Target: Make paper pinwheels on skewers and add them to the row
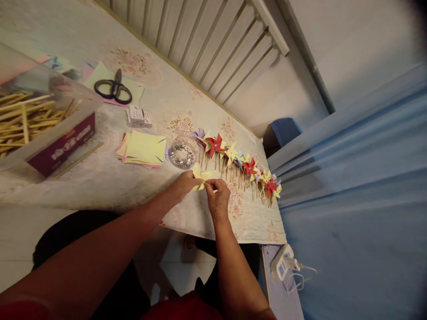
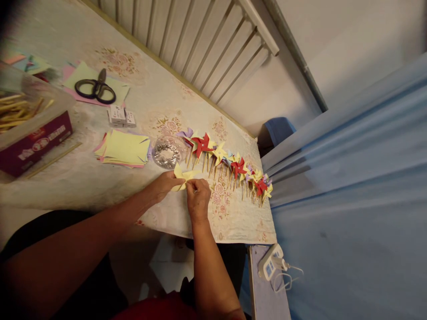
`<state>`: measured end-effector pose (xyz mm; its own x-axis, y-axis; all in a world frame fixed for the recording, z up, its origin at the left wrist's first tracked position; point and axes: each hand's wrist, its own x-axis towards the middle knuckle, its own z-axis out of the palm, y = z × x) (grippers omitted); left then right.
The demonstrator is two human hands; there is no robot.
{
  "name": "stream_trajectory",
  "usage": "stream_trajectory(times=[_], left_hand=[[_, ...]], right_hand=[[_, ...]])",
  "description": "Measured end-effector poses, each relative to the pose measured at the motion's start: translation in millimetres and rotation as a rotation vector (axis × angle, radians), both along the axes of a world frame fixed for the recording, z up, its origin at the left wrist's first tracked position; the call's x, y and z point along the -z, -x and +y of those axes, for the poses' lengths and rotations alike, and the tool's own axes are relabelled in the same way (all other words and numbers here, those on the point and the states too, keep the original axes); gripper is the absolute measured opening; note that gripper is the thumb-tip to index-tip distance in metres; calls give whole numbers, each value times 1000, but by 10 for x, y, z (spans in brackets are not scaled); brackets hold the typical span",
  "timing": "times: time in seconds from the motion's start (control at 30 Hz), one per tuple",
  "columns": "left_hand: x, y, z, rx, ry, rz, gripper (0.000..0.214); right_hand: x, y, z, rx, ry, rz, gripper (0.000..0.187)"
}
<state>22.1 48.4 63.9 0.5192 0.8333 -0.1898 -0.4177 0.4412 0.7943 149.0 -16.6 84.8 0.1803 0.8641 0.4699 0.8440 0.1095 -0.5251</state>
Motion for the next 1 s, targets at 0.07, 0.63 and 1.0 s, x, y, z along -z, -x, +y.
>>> stream_trajectory(times=[0.07, 0.63, 1.0], left_hand=[[18, -8, 4, -4, 1, 2, 28], [-51, 9, -6, 13, -67, 139, 20], [-57, 2, -13, 20, -81, 129, 14]], right_hand=[[18, -2, 5, -5, 1, 12, 16], [12, 18, 1, 27, 54, 46, 14], [45, -8, 5, 27, 69, 4, 14]])
